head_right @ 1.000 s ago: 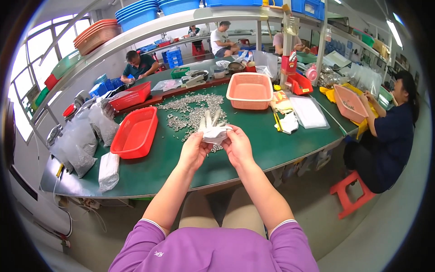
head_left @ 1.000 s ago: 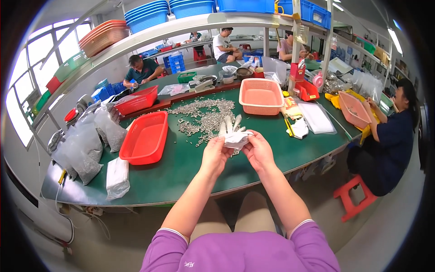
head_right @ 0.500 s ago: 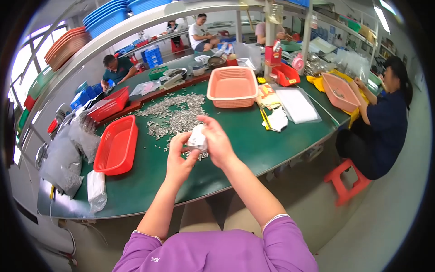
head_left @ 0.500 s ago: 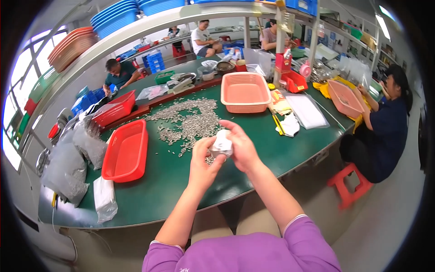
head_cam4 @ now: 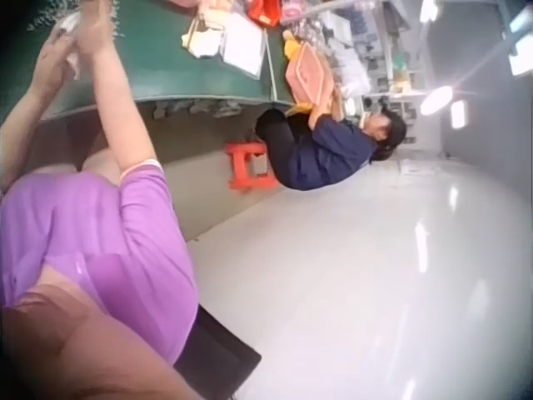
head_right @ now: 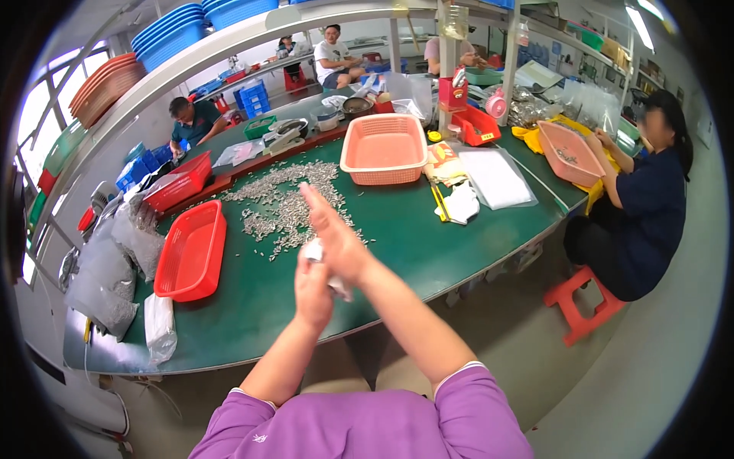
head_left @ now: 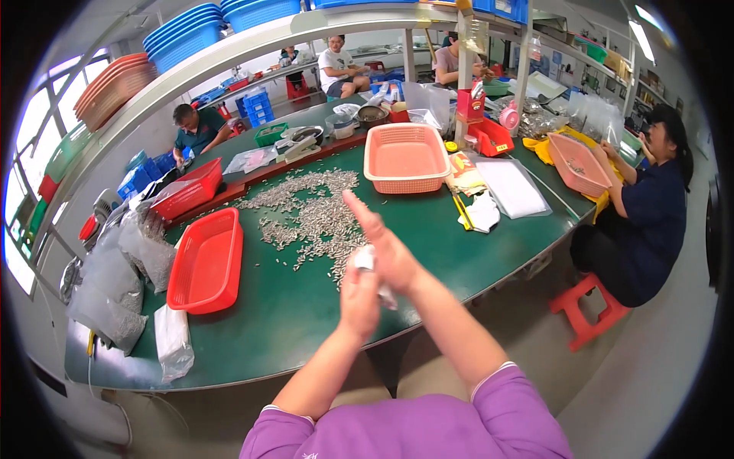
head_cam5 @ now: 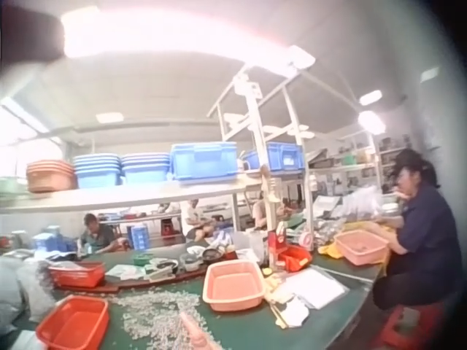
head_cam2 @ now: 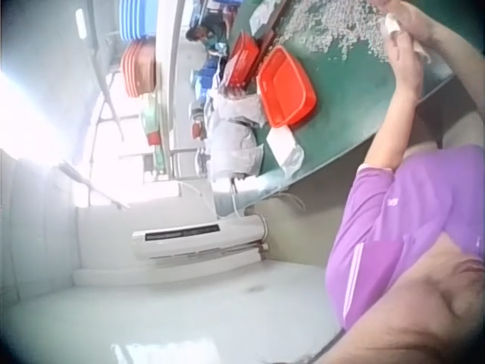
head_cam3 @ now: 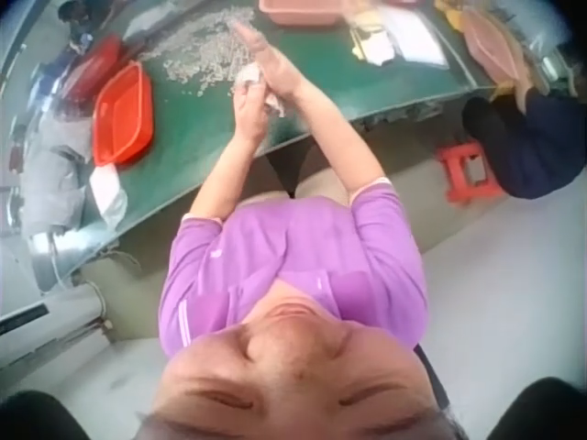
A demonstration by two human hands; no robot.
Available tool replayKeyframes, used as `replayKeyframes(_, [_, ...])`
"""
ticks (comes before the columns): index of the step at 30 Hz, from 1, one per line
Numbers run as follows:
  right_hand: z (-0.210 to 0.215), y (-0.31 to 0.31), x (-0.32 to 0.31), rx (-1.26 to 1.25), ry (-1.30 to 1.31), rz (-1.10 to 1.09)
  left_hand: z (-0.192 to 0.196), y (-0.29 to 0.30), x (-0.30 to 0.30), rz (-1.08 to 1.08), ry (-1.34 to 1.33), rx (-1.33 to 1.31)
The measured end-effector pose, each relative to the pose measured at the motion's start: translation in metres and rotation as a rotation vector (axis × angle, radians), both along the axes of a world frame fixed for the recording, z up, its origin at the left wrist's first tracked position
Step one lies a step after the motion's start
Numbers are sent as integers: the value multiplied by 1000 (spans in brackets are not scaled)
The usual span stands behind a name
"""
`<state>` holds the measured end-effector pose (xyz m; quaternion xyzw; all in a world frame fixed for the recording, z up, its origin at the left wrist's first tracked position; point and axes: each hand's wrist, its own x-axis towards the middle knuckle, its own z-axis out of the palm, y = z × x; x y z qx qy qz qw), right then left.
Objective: Sorting and inspecting small metal pins on a workbench and using a utility knife for minor adjustments.
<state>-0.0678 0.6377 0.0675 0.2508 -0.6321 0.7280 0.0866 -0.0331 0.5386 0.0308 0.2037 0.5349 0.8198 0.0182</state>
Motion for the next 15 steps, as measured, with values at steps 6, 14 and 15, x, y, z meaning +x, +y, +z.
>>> replayKeyframes(6, [-15, -32, 39, 442, 489, -291, 28, -14, -41, 362, -6, 166])
replayKeyframes(14, [14, -15, 24, -75, -82, 60, -8, 12, 11, 430, 472, -95])
replayKeyframes(15, [17, -12, 25, -122, -135, 118, -9, 12, 22, 351, 472, -115])
